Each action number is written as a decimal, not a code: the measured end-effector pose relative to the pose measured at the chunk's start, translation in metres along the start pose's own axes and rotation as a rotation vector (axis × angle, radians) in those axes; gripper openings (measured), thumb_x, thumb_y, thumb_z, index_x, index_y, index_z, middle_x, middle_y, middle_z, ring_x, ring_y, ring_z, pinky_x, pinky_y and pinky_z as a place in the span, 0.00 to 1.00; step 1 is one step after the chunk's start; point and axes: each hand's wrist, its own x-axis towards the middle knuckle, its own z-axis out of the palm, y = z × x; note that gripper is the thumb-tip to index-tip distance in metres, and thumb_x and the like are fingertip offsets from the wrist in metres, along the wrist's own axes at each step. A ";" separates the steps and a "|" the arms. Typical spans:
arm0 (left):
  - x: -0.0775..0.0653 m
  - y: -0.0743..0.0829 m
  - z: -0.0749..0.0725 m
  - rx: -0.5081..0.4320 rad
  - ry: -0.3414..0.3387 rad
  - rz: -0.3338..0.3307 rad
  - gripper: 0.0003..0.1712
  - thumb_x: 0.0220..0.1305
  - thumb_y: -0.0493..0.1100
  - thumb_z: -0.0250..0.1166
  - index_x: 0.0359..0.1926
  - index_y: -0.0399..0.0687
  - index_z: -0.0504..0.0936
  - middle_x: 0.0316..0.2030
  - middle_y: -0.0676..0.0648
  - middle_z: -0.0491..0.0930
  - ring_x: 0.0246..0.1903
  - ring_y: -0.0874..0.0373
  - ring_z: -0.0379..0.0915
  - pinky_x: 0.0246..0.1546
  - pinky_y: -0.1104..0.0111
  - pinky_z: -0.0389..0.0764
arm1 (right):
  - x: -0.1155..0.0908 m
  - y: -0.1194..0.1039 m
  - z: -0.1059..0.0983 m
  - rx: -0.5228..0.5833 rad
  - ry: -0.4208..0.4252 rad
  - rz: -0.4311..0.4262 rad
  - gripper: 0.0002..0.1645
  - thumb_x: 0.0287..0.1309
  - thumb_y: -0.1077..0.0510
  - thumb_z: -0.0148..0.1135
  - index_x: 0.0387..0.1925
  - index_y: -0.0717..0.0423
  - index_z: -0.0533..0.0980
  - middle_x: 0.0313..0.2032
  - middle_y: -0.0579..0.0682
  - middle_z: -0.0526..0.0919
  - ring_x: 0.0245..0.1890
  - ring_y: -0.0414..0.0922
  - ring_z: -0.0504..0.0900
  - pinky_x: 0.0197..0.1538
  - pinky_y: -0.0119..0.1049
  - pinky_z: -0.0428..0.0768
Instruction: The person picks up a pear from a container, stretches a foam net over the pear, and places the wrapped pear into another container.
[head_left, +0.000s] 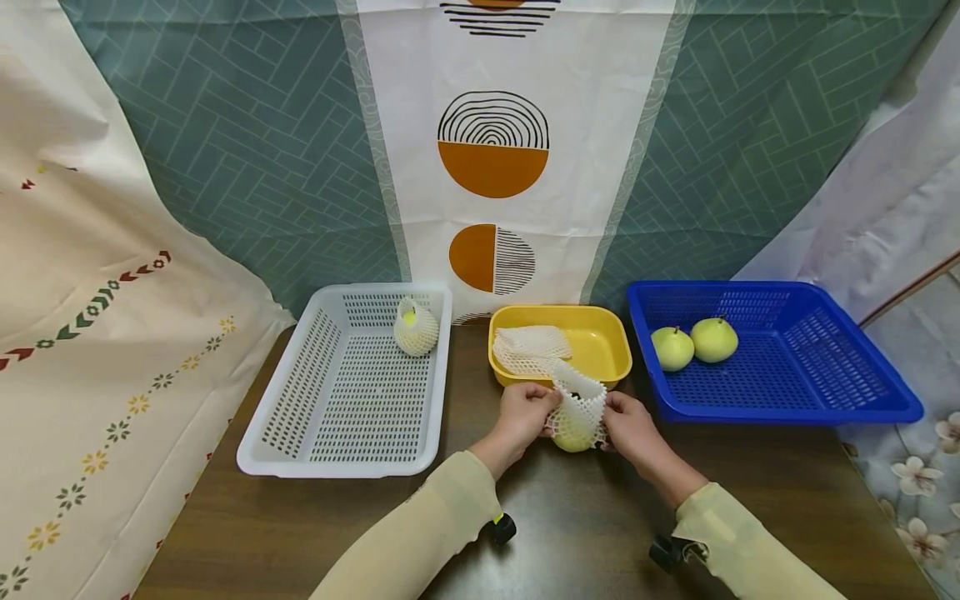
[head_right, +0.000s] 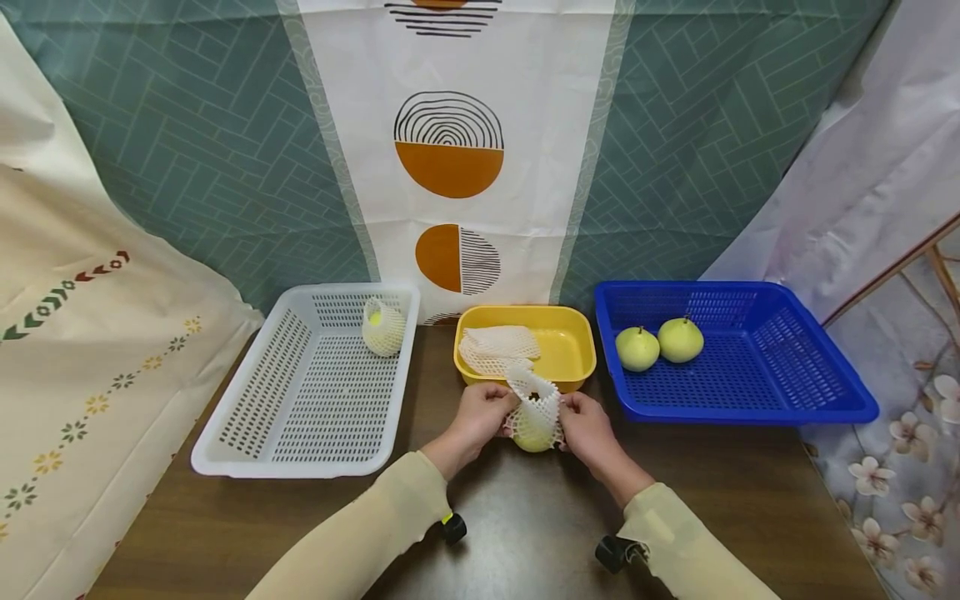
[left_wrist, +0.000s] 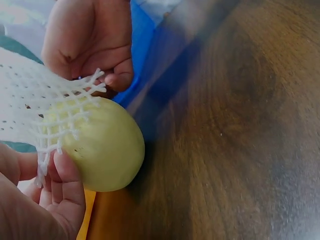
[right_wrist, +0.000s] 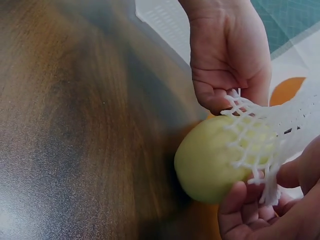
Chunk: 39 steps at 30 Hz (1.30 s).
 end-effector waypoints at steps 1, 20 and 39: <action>0.000 0.000 -0.001 0.002 0.006 -0.004 0.09 0.59 0.42 0.64 0.33 0.39 0.82 0.24 0.51 0.76 0.15 0.64 0.70 0.18 0.70 0.79 | 0.000 0.000 0.001 0.007 -0.012 -0.001 0.16 0.66 0.57 0.44 0.48 0.65 0.69 0.34 0.54 0.76 0.27 0.43 0.75 0.30 0.36 0.79; -0.003 -0.002 -0.011 0.233 0.110 0.068 0.13 0.56 0.48 0.67 0.38 0.43 0.82 0.31 0.48 0.81 0.27 0.62 0.75 0.28 0.70 0.78 | 0.001 0.001 -0.004 -0.097 -0.023 -0.009 0.20 0.66 0.56 0.46 0.52 0.65 0.69 0.41 0.59 0.77 0.33 0.46 0.79 0.36 0.41 0.83; -0.021 0.018 -0.015 0.476 -0.176 0.334 0.30 0.43 0.37 0.76 0.52 0.45 0.80 0.49 0.48 0.82 0.48 0.59 0.78 0.50 0.63 0.78 | -0.006 -0.005 -0.011 -0.300 -0.109 -0.433 0.34 0.37 0.51 0.78 0.51 0.49 0.76 0.48 0.47 0.82 0.49 0.44 0.80 0.53 0.44 0.78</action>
